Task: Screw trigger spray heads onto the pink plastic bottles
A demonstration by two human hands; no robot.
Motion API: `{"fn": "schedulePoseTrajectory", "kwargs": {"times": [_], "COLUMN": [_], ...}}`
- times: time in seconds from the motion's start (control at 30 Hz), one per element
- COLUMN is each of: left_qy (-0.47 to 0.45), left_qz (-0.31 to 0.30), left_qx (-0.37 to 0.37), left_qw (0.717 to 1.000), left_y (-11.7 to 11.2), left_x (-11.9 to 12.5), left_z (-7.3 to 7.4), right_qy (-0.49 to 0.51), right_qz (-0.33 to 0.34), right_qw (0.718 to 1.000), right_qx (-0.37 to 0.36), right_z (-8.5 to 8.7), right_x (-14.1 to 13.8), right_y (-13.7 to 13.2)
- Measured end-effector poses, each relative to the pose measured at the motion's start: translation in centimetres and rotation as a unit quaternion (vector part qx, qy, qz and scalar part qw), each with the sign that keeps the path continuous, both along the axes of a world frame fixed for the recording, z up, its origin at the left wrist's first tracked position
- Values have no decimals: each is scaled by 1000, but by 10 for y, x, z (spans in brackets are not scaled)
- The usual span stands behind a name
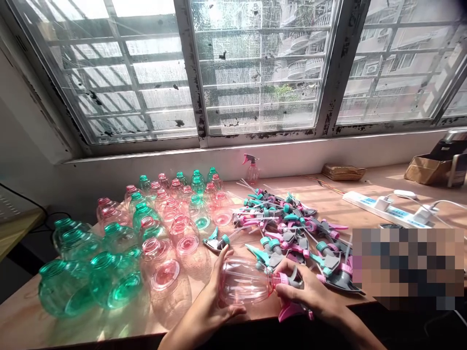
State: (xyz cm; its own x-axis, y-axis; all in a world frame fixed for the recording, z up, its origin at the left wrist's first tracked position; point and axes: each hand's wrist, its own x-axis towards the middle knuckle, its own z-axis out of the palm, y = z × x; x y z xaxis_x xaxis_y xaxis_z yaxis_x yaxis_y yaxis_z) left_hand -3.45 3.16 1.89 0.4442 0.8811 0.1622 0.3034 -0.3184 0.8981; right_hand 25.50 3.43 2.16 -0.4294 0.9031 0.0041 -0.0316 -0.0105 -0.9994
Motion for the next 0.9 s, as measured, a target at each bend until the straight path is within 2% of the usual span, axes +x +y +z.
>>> {"fn": "schedulePoseTrajectory", "kwargs": {"times": [0.1, 0.17, 0.33, 0.47, 0.7, 0.9], "left_qy": [23, 17, -34, -26, -15, -6], "left_qz": [1, -3, 6, 29, 9, -17], "left_qx": [19, 4, -50, -76, -113, -148], "left_qw": [1000, 1000, 998, 996, 993, 989], "left_y": [1, 1, -3, -4, -5, -7], "left_x": [-1, -1, -2, 0, -6, -15], "left_z": [-5, -3, 10, 19, 26, 30], "right_qy": [5, 10, -18, -31, -32, -42], "right_qz": [-1, 1, -1, -8, -3, -9], "right_qw": [1000, 1000, 1000, 999, 999, 999], "right_qx": [-11, -14, -14, -22, -14, -20], "right_z": [1, 2, -1, -4, 1, -4], "right_x": [-1, -1, 2, 4, 1, 3], "right_y": [-1, 0, 0, 0, -1, 1]}}
